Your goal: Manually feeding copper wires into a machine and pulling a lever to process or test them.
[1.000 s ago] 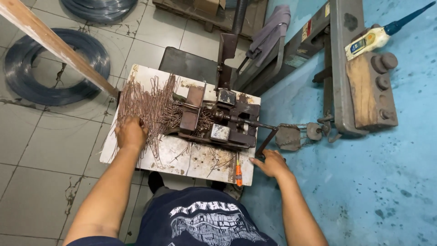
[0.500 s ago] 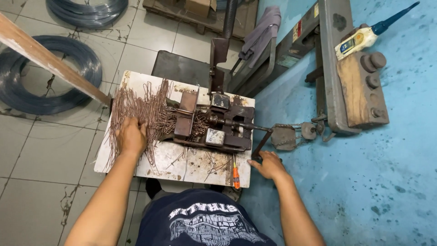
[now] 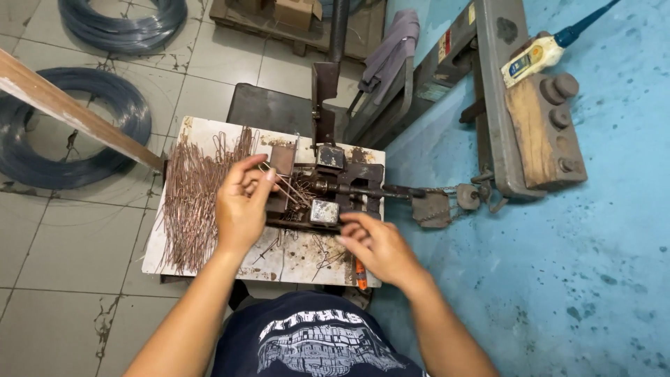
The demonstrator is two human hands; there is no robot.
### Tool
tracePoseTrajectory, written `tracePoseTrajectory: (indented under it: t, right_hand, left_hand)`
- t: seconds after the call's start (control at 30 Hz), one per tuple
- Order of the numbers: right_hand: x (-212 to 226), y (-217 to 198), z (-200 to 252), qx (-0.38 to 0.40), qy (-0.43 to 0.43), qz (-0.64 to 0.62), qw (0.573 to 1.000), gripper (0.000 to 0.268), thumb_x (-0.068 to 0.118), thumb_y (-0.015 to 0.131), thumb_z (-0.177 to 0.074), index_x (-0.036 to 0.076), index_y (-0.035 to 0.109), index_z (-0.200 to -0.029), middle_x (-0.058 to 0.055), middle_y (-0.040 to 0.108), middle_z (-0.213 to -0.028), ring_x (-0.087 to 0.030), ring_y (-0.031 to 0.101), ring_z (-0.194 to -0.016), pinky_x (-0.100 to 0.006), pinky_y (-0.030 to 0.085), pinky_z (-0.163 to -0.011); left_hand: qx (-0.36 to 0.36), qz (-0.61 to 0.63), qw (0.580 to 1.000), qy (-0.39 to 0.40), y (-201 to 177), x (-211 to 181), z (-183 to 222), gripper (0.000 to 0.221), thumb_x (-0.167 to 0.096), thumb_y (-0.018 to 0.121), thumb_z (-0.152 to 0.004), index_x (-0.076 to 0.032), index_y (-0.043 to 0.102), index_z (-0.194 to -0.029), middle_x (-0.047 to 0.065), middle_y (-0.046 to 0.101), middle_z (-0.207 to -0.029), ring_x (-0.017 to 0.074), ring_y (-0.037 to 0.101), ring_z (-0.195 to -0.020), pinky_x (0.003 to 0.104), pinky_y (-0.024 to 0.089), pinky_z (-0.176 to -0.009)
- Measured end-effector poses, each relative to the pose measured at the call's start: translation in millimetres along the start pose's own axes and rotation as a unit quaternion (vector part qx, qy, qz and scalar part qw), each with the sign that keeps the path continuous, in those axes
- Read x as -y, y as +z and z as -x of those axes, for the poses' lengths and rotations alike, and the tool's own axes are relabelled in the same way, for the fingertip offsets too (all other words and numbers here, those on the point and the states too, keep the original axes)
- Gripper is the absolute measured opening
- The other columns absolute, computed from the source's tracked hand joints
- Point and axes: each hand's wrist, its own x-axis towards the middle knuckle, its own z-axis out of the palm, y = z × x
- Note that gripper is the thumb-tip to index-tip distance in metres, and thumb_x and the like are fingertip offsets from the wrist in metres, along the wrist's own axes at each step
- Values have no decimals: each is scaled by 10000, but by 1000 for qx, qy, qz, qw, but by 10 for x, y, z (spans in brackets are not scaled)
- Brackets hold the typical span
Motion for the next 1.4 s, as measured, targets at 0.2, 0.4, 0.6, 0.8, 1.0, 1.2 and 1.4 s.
tracePoseTrajectory:
  t: [0.2,0.4,0.6,0.8,1.0,1.2,1.4]
  right_hand:
    - [-369,283,-209,-131,-89,57,986,137,154,735,-881,114,776,-1005,-119,755,-780,-256,734,-682,-313,590,-560]
    - [-509,-7,-494,-163,-133,134,968,116,155,666,-932,131,773,-969,-98,693,-713,-277,689,-662,-354,558,-591]
    - [-101,-401,-601,-102,-57,141,983,142,131,630,-921,64,755,-913,-134,696,-713,-295,683,-685,-394,550,-650]
    - [64,-296,-766,-19,-88,192,977,185,178,589,-940,41,707,-903,-233,673,-759,-447,679,-805,-519,536,-725]
    - [48,-189,-810,-13,-59,173,983,180,183,589,-925,75,732,-914,-167,707,-797,-373,697,-816,-457,548,-737]
    - [-156,151,-657,-59,-79,260,961,179,212,586,-939,116,732,-978,-117,708,-832,-344,719,-814,-434,580,-727]
    - [258,962,-315,-44,-117,303,945,257,254,551,-945,59,679,-1054,-134,693,-874,-363,728,-829,-435,598,-672]
  left_hand:
    - [-23,16,993,-118,90,-32,136,354,-93,710,-955,40,589,-1260,225,745,-902,228,742,-769,318,582,-742]
    - [-23,-4,988,-150,43,9,132,311,-149,663,-998,54,617,-1229,220,755,-897,218,754,-772,272,572,-687]
    - [30,-202,979,-12,-20,294,183,259,-189,578,-1050,-39,687,-1231,202,745,-981,316,735,-849,379,563,-685]
    - [143,-355,921,78,2,458,201,447,-426,457,-1067,-163,630,-1384,112,677,-1003,246,652,-933,385,445,-808]
    - [185,-515,824,147,-6,543,211,523,-520,381,-1039,-245,521,-1462,71,547,-1030,266,581,-868,408,410,-749]
    - [242,-568,782,82,111,489,68,504,-526,298,-1059,-277,569,-1404,43,621,-1108,218,585,-911,399,377,-807]
    - [271,-539,797,25,170,717,-185,342,-387,603,-915,-213,709,-1189,57,727,-978,256,686,-971,418,417,-811]
